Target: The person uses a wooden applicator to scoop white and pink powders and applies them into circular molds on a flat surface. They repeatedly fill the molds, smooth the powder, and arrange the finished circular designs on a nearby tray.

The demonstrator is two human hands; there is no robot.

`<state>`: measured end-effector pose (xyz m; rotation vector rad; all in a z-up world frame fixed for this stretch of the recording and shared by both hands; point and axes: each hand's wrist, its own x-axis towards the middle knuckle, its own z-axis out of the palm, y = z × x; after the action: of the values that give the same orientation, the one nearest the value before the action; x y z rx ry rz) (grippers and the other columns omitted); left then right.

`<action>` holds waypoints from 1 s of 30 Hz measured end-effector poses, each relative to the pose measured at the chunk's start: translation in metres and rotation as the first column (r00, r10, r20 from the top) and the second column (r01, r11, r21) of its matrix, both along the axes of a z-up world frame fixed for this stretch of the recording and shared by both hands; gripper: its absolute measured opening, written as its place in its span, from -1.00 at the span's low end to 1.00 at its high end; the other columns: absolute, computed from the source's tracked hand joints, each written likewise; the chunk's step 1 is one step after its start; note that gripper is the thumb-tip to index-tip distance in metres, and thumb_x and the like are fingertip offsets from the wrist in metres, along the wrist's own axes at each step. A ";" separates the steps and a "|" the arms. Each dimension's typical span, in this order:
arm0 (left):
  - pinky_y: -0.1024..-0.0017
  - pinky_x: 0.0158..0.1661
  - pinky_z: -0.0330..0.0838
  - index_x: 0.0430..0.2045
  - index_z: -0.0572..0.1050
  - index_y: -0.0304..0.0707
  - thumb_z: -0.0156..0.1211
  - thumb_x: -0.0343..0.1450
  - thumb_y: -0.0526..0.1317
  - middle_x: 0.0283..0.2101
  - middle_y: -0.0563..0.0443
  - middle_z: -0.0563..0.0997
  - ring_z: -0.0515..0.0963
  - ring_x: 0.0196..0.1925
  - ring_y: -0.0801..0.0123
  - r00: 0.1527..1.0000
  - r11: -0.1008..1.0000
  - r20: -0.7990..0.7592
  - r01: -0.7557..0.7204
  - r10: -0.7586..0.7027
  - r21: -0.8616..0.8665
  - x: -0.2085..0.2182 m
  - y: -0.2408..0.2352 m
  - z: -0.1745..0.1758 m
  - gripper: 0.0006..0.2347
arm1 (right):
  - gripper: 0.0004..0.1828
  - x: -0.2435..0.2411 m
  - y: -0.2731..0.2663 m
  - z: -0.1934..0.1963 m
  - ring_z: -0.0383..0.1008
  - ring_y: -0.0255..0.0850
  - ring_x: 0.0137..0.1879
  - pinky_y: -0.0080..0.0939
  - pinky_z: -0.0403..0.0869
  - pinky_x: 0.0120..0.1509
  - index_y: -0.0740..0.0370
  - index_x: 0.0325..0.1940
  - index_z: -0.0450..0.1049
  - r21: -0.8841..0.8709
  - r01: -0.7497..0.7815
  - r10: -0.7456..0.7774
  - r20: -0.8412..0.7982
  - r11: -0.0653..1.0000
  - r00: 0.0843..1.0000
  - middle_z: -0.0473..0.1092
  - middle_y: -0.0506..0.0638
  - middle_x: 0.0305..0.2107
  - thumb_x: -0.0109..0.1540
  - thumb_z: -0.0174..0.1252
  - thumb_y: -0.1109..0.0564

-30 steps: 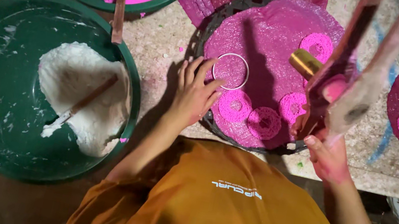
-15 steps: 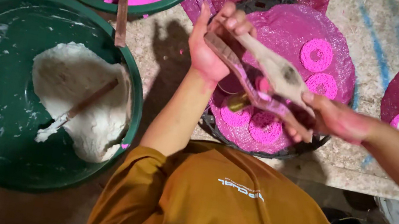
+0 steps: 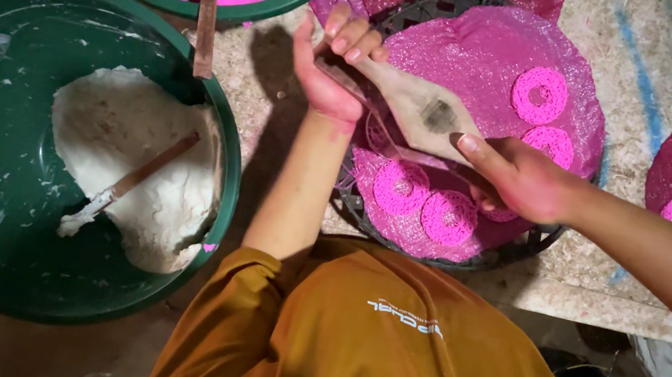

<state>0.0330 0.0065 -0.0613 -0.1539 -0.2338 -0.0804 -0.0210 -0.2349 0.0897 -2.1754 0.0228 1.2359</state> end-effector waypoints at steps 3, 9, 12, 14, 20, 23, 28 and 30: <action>0.32 -0.07 0.37 -0.43 0.28 -0.03 -0.08 0.54 0.04 -0.48 0.27 0.27 0.34 -0.37 0.51 0.999 1.000 -0.045 0.000 0.001 0.016 0.004 -0.016 -0.006 -0.76 | -0.18 0.003 -0.005 0.005 0.52 -0.14 -0.43 -0.05 0.50 -0.21 0.27 -0.30 0.52 -0.192 -0.068 0.080 0.055 0.979 0.995 0.45 0.08 -0.60 0.30 -0.34 -0.48; 0.35 -0.15 0.36 -0.49 0.27 -0.02 -0.08 0.52 0.03 -0.52 0.28 0.24 0.29 -0.44 0.52 1.000 0.996 0.031 -0.004 0.001 0.094 0.032 -0.014 0.001 -0.75 | -0.23 0.008 -0.002 0.003 0.49 -0.07 -0.41 0.02 0.47 -0.17 0.34 -0.24 0.48 -0.185 -0.097 0.146 0.274 0.978 0.951 0.42 0.13 -0.59 0.38 -0.30 -0.41; 0.38 -0.22 0.33 -0.49 0.26 -0.03 -0.08 0.53 0.05 -0.54 0.27 0.22 0.25 -0.48 0.53 0.997 0.985 0.074 -0.049 0.037 0.168 0.037 0.000 0.008 -0.74 | -0.31 0.008 0.006 -0.007 0.47 -0.09 -0.42 0.01 0.45 -0.21 0.31 -0.17 0.47 -0.073 -0.072 0.093 0.352 0.995 0.931 0.42 0.10 -0.58 0.35 -0.22 -0.37; 0.39 -0.23 0.32 -0.49 0.26 -0.03 -0.08 0.53 0.06 -0.55 0.27 0.22 0.24 -0.49 0.54 0.994 0.979 0.097 -0.061 0.042 0.192 0.036 0.012 0.011 -0.73 | -0.32 0.007 0.014 -0.014 0.49 -0.11 -0.44 -0.01 0.47 -0.25 0.31 -0.19 0.46 -0.060 -0.068 0.084 0.331 0.996 0.940 0.42 0.08 -0.59 0.36 -0.23 -0.36; 0.41 -0.28 0.31 -0.49 0.26 -0.03 -0.10 0.56 0.08 -0.56 0.27 0.24 0.24 -0.51 0.54 0.991 0.969 0.014 -0.133 0.133 0.209 0.016 0.018 -0.002 -0.70 | -0.22 0.000 0.019 -0.019 0.48 -0.13 -0.47 -0.02 0.49 -0.28 0.40 -0.29 0.50 -0.015 -0.079 0.080 0.209 0.997 0.974 0.43 0.12 -0.60 0.39 -0.26 -0.38; 0.39 -0.27 0.33 -0.51 0.25 0.00 -0.11 0.53 0.05 -0.57 0.28 0.27 0.28 -0.52 0.54 0.988 0.971 -0.059 -0.127 0.142 0.204 0.012 -0.004 -0.013 -0.74 | -0.20 0.005 0.009 -0.013 0.51 -0.13 -0.46 0.00 0.51 -0.27 0.32 -0.21 0.50 -0.182 -0.072 0.089 0.091 0.981 0.992 0.46 0.12 -0.55 0.36 -0.34 -0.44; 0.31 -0.05 0.37 -0.37 0.36 -0.11 -0.15 0.52 -0.02 -0.40 0.14 0.40 0.42 -0.29 0.38 0.998 0.992 0.047 -0.043 0.038 0.115 0.033 -0.033 -0.024 -0.78 | -0.25 0.022 -0.025 -0.007 0.45 -0.08 -0.40 0.04 0.50 -0.26 0.28 -0.05 0.49 -0.332 -0.083 0.173 0.252 0.940 0.952 0.42 0.15 -0.48 0.38 -0.30 -0.42; 0.21 0.05 0.38 -0.23 0.44 -0.23 -0.15 0.49 0.01 -0.28 -0.01 0.48 0.49 -0.14 0.23 1.000 0.969 -0.008 0.001 0.001 0.246 0.039 -0.032 -0.022 -0.70 | -0.26 0.026 -0.046 -0.007 0.43 -0.18 -0.31 -0.03 0.44 -0.22 0.36 0.00 0.49 -0.227 -0.130 0.228 0.489 0.965 0.842 0.41 0.06 -0.43 0.39 -0.19 -0.39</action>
<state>0.0724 -0.0251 -0.0832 0.0926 -0.2138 -0.1077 0.0052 -0.2805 0.0822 -2.6613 -0.3070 0.7272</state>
